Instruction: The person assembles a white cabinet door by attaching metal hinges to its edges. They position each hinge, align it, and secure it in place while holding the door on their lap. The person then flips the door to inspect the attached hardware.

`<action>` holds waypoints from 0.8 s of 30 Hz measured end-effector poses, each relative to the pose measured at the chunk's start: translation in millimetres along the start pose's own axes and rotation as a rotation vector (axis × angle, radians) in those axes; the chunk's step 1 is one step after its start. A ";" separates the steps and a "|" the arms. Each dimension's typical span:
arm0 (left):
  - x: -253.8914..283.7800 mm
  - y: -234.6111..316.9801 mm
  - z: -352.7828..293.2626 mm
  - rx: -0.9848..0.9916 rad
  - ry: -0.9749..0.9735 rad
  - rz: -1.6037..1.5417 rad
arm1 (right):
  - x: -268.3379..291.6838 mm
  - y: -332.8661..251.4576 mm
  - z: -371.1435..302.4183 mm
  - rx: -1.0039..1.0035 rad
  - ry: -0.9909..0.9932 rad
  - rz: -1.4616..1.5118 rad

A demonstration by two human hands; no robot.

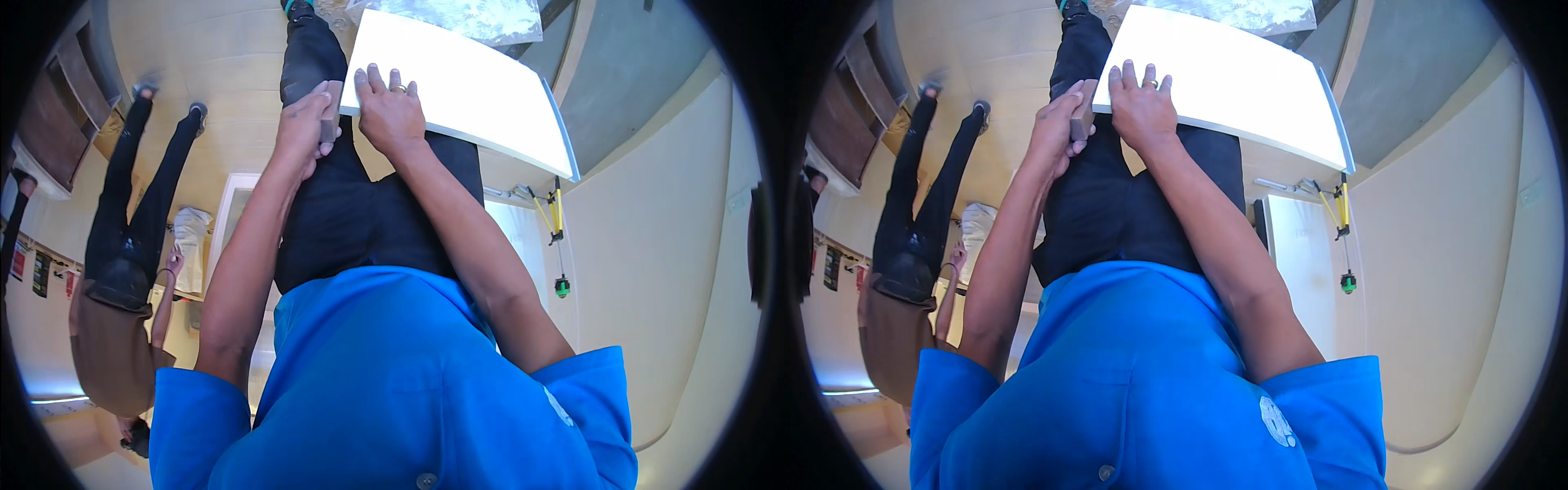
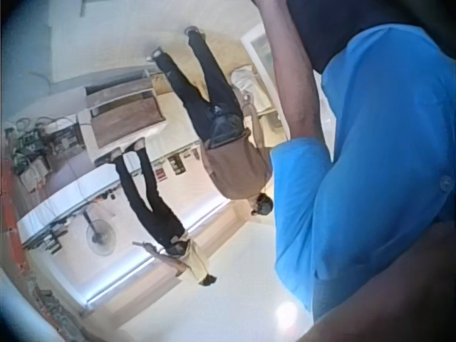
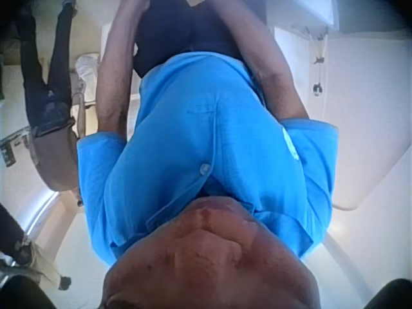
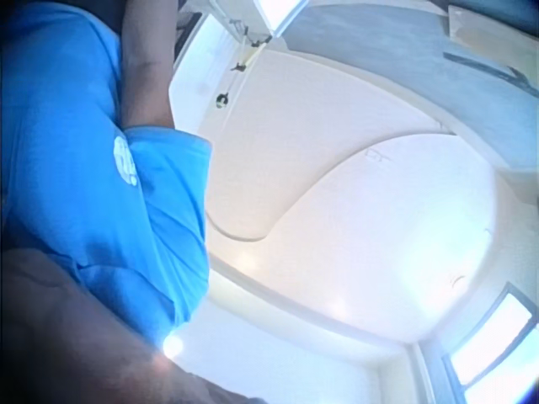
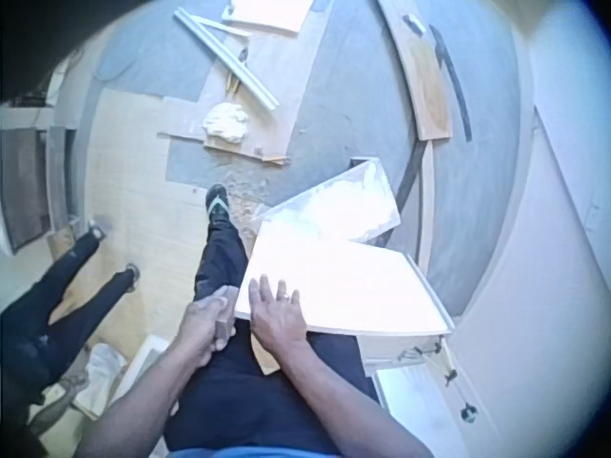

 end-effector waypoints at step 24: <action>-18.2 23.7 -8.4 0.037 0.152 0.199 | -1.6 9.5 2.1 -0.002 0.202 0.035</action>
Point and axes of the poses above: each hand's wrist, its own z-axis towards the middle knuckle, its own x-axis out of the back of the hand, y = z × x, the point moved 5 cm from there along z, towards the middle knuckle, and after that the axes turned 6 degrees about -y, right-handed, at the moved point
